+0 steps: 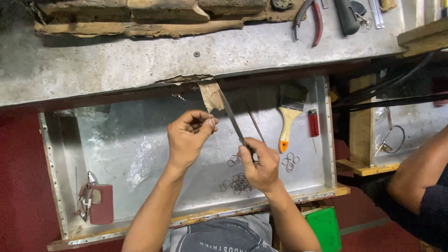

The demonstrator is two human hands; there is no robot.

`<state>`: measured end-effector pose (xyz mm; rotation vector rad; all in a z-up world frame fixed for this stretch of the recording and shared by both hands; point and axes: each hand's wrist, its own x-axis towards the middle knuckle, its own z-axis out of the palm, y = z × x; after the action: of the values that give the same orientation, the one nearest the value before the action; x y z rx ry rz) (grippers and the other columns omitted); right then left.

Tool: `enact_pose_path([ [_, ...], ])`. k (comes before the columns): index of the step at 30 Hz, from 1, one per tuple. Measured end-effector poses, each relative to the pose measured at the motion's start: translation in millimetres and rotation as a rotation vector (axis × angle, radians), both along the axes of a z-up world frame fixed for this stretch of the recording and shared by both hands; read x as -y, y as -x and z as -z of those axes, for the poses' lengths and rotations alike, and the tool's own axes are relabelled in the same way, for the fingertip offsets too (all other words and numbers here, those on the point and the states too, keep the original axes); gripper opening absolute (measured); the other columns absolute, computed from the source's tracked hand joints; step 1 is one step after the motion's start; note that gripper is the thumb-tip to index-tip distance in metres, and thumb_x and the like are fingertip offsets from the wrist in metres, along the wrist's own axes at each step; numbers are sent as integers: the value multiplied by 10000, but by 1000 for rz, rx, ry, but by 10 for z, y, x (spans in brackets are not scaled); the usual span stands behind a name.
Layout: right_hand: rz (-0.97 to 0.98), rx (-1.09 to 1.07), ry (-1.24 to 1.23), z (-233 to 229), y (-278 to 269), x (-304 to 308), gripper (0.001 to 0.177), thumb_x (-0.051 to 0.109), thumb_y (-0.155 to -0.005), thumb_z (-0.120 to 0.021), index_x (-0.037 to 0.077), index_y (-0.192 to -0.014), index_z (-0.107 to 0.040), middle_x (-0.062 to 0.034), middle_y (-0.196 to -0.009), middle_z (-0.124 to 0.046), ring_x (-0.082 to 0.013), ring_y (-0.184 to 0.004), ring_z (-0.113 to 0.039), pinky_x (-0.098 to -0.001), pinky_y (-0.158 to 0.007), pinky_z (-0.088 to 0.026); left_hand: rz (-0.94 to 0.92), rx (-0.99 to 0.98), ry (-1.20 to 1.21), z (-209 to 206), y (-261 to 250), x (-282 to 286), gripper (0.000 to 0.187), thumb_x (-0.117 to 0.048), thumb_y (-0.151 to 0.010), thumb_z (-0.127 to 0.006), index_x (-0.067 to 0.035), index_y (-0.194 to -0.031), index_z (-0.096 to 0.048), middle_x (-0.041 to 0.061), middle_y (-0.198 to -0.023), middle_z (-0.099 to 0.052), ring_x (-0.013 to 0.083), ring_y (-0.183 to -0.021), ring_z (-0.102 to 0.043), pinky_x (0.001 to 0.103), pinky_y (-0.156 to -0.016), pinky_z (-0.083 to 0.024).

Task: Filing small metal rings on a jeweler's workbench to smooth edges or adjust shape.

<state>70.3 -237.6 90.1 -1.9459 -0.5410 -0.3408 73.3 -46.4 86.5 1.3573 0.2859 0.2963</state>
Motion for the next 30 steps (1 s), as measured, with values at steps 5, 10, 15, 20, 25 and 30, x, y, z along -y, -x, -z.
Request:
enact_pose_path([
  [5, 23, 8, 67, 93, 103, 140, 108, 106, -918, -688, 31, -950, -758, -53, -469, -612, -209, -364, -560, -294, -401, -450, -51, -20, 31, -23, -15, 37, 108, 28, -891, -740, 93, -963, -694, 219, -803, -746, 191, -695, -729, 323, -639, -652],
  [10, 33, 0, 57, 25, 103, 101, 157, 94, -922, -681, 3, -1015, -768, -66, -483, -600, -206, -365, -536, -298, -393, -432, -73, -5, 6, 12, -33, 25, 113, 36, -891, -745, 101, -966, -690, 238, -812, -750, 201, -680, -734, 332, -623, -655],
  [15, -22, 62, 40, 169, 142, 135, 266, -33, -893, -674, -47, -1147, -753, -112, -546, -640, -240, -382, -557, -332, -386, -433, -82, 31, 25, 27, -28, 54, 118, 43, -895, -740, 105, -976, -679, 243, -820, -750, 201, -701, -738, 334, -642, -653],
  [20, -23, 119, 87, 217, 152, 150, 301, -36, -877, -687, -29, -1167, -765, -61, -523, -596, -202, -372, -519, -314, -376, -424, -124, 29, 71, 107, -12, 99, 130, 71, -887, -735, 126, -984, -668, 235, -807, -738, 210, -707, -747, 344, -651, -663],
  [25, -31, 163, 125, 154, 160, 88, 350, -58, -851, -703, -14, -1194, -756, -51, -503, -594, -182, -361, -517, -308, -359, -417, -146, 53, -2, 81, -10, 62, 126, 92, -863, -754, 138, -952, -678, 240, -771, -736, 227, -674, -761, 346, -621, -660],
  [30, -34, 220, 102, 130, 179, 93, 338, -52, -861, -690, -1, -1186, -768, -32, -489, -535, -171, -352, -472, -302, -353, -406, -171, 92, -67, 14, -8, 41, 113, 121, -829, -769, 126, -914, -695, 207, -750, -728, 224, -664, -753, 347, -587, -638],
])
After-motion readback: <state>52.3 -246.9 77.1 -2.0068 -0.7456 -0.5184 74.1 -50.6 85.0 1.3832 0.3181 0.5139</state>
